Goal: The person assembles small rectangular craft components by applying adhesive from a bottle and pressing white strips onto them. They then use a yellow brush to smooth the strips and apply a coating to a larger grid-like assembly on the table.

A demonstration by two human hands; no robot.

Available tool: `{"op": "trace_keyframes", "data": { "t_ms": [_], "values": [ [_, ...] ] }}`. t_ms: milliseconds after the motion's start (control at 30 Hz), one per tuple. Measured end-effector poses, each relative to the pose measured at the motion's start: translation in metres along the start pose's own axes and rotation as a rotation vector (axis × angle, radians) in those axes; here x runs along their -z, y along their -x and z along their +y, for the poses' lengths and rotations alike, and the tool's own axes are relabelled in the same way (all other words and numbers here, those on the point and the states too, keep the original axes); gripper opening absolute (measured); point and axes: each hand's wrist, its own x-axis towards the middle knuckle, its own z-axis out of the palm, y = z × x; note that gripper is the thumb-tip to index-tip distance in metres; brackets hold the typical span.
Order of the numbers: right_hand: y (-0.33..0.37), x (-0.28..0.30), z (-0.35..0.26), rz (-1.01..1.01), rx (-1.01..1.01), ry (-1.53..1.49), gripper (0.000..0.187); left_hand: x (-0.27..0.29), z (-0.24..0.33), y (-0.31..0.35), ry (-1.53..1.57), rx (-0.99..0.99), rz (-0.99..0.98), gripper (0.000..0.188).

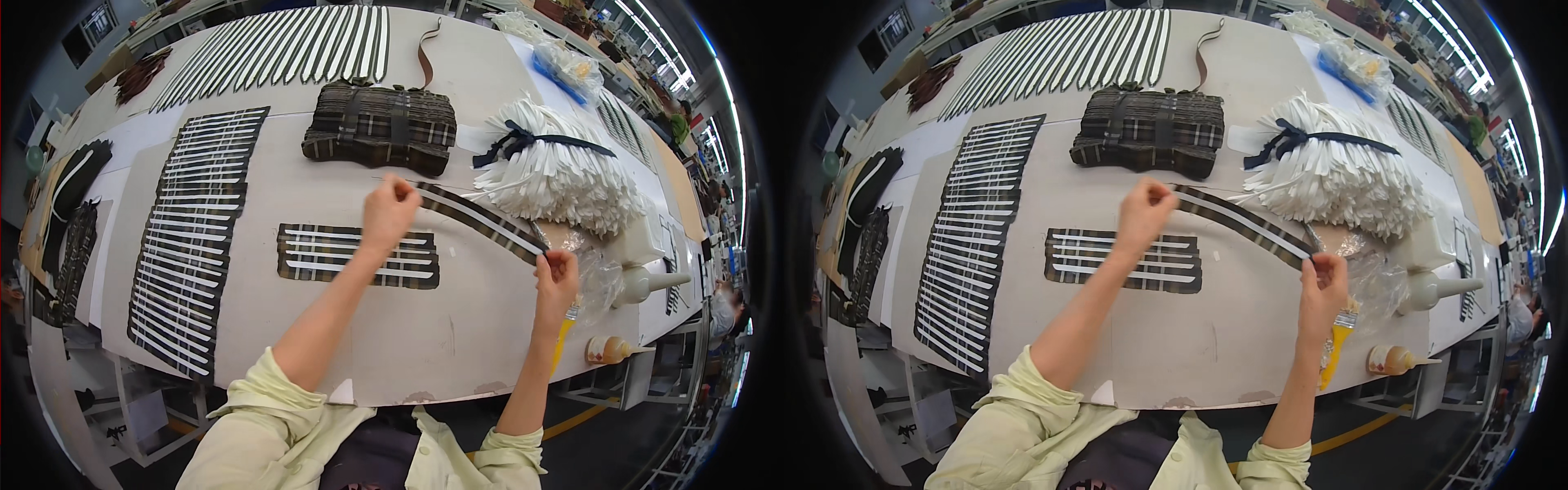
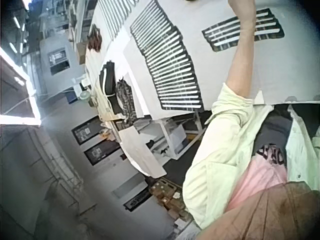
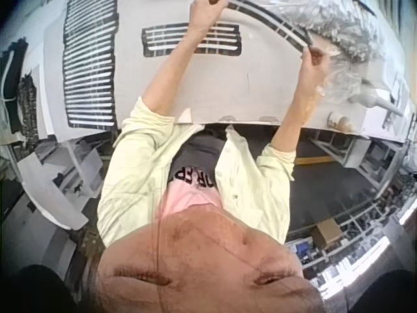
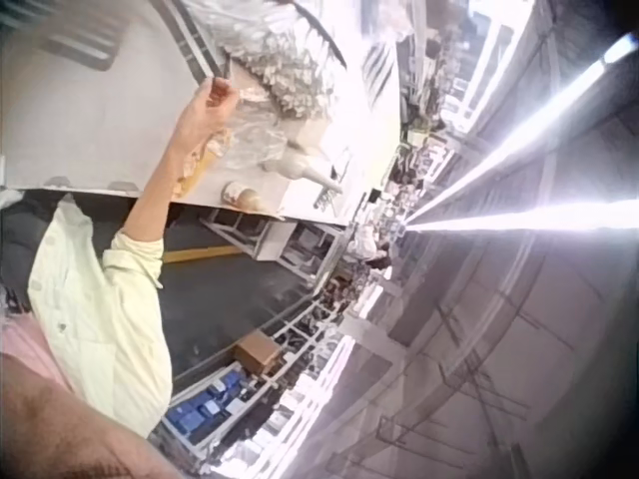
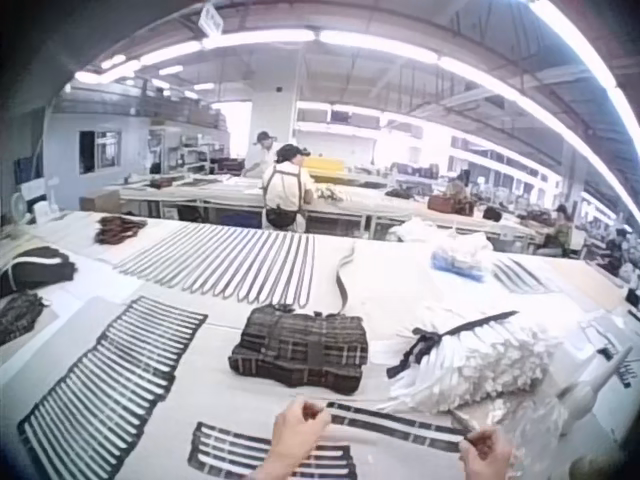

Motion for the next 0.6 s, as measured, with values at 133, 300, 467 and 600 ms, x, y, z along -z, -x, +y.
{"op": "trace_keyframes", "data": {
  "t_ms": [133, 300, 467, 600],
  "values": [
    [-0.014, -0.072, -0.015, -0.259, 0.047, 0.010, 0.012, 0.090, -0.034, -0.020, 0.027, 0.056, 0.208, 0.019],
    [-0.015, -0.152, 0.007, -0.383, 0.113, 0.124, 0.013, 0.138, -0.056, -0.018, -0.254, 0.016, 0.371, 0.022],
    [-0.011, -0.165, 0.021, -0.348, 0.232, 0.318, 0.013, 0.141, -0.076, -0.016, -0.540, -0.063, 0.369, 0.020],
    [-0.004, -0.166, 0.027, -0.186, 0.377, 0.458, 0.018, 0.138, -0.100, -0.024, -0.632, -0.115, 0.337, 0.013]
  ]
}}
